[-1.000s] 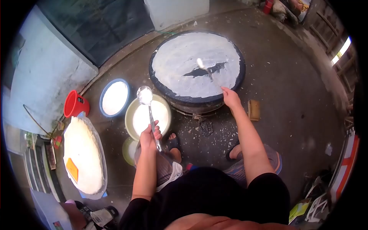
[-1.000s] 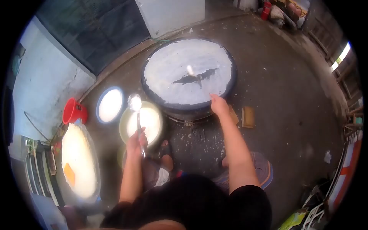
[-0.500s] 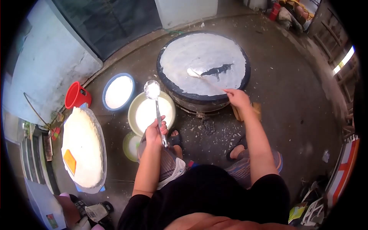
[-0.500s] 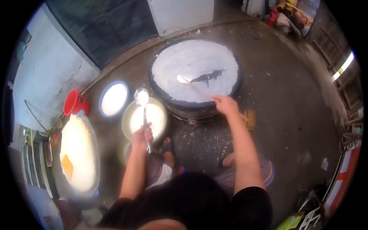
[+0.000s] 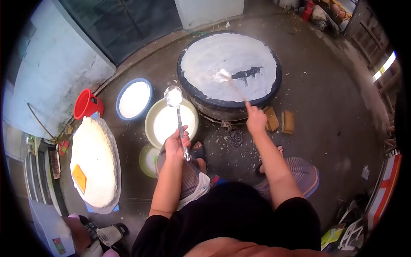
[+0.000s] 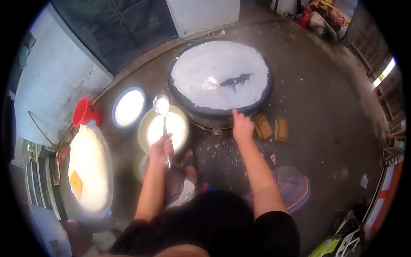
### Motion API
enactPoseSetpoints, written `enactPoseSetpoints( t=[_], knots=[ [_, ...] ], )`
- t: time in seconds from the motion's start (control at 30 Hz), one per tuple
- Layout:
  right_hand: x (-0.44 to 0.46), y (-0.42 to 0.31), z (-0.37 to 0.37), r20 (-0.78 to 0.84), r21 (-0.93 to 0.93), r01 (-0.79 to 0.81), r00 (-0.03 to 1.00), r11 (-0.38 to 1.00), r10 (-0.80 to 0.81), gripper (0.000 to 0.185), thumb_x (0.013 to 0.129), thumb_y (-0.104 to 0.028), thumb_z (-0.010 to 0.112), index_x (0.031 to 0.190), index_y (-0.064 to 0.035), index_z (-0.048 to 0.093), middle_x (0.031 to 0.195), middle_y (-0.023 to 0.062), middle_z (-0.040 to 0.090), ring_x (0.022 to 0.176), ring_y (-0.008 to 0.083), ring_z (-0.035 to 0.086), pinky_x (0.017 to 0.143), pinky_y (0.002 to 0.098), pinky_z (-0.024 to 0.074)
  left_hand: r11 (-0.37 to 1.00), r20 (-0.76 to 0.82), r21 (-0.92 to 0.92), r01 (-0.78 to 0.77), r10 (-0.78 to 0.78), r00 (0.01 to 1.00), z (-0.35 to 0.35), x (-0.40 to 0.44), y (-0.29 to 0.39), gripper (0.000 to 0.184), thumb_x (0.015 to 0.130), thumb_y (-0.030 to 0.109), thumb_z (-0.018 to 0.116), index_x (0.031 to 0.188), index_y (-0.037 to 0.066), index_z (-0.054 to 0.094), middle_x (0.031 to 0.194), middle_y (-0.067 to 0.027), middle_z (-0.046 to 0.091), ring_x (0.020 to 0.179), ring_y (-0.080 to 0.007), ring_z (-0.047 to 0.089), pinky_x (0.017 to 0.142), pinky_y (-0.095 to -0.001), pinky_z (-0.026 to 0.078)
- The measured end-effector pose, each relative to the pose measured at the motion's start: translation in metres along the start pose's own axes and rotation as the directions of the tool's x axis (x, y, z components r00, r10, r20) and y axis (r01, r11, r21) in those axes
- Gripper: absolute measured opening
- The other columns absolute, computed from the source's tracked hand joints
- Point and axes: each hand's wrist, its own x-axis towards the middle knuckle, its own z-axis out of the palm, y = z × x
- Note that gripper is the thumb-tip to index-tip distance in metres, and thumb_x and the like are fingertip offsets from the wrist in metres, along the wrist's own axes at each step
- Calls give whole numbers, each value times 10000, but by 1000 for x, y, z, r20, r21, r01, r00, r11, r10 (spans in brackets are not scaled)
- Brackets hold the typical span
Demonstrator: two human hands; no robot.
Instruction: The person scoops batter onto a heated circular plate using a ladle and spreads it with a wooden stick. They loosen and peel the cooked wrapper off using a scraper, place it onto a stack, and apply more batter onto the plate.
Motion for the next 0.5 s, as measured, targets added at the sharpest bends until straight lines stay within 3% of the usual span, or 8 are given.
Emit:
enactPoseSetpoints(
  t=[0.1, 0.17, 0.23, 0.3, 0.33, 0.37, 0.43, 0.5],
  knots=[
    [10, 4, -18, 171, 158, -286, 951, 945, 259, 534, 715, -38, 492, 1224, -188, 437, 803, 82, 532, 727, 272, 558, 622, 405, 458, 997, -28, 64, -41, 43, 999, -4, 4, 1, 327, 930, 213, 308, 1068, -52, 441, 723, -67, 433, 517, -115, 370, 425, -229, 331],
    [-3, -12, -30, 64, 308, -148, 989, 940, 134, 464, 690, -48, 520, 1140, -161, 522, 835, 111, 549, 749, 294, 570, 638, 415, 457, 996, -25, 60, -61, 63, 998, -5, 5, 2, 328, 931, 216, 306, 1070, -50, 439, 721, -64, 435, 515, -115, 372, 427, -228, 332],
    [-16, -14, -23, 99, 216, 50, 992, 975, -73, 495, 666, -29, 534, 1144, -156, 515, 805, 96, 536, 699, 285, 556, 620, 399, 457, 999, -1, 31, -41, 41, 999, -3, 5, 2, 329, 932, 218, 303, 1069, -48, 439, 718, -63, 436, 515, -115, 372, 427, -228, 332],
    [-12, 15, -3, 14, 81, -28, 1000, 996, 27, 501, 672, -30, 530, 1155, -160, 506, 794, 78, 532, 695, 277, 550, 611, 395, 457, 1000, 12, 6, -20, 20, 1000, -2, 2, 3, 330, 933, 220, 299, 1068, -46, 438, 716, -62, 437, 514, -115, 373, 428, -228, 333],
    [-3, 26, -8, 57, 5, -142, 988, 990, 142, 498, 692, -25, 509, 1167, -174, 498, 802, 70, 536, 717, 276, 553, 612, 402, 456, 1000, -7, 20, -18, 18, 1000, 2, 0, 2, 331, 933, 223, 297, 1068, -44, 439, 715, -61, 438, 512, -114, 372, 427, -227, 332],
    [3, 37, -14, 30, 24, -179, 984, 984, 178, 477, 707, -23, 498, 1157, -180, 512, 786, 83, 537, 727, 277, 561, 624, 406, 457, 999, -27, 34, -14, 15, 1000, 4, -2, 1, 333, 934, 225, 295, 1068, -43, 440, 714, -60, 439, 510, -113, 371, 426, -227, 331],
    [14, 37, -32, 152, 91, -343, 933, 935, 327, 449, 711, -40, 506, 1137, -178, 530, 844, 96, 570, 781, 281, 576, 675, 399, 463, 999, -32, 40, -14, 16, 999, -1, 3, 1, 333, 934, 226, 297, 1068, -42, 441, 713, -60, 439, 507, -113, 370, 424, -227, 330],
    [9, 19, -47, 112, 258, -439, 898, 860, 425, 431, 699, -63, 524, 1120, -155, 541, 930, 102, 590, 837, 290, 578, 721, 389, 462, 999, -33, 45, -12, 13, 999, -1, 5, 0, 332, 933, 227, 300, 1068, -41, 441, 711, -59, 439, 505, -112, 369, 423, -227, 330]
  ],
)
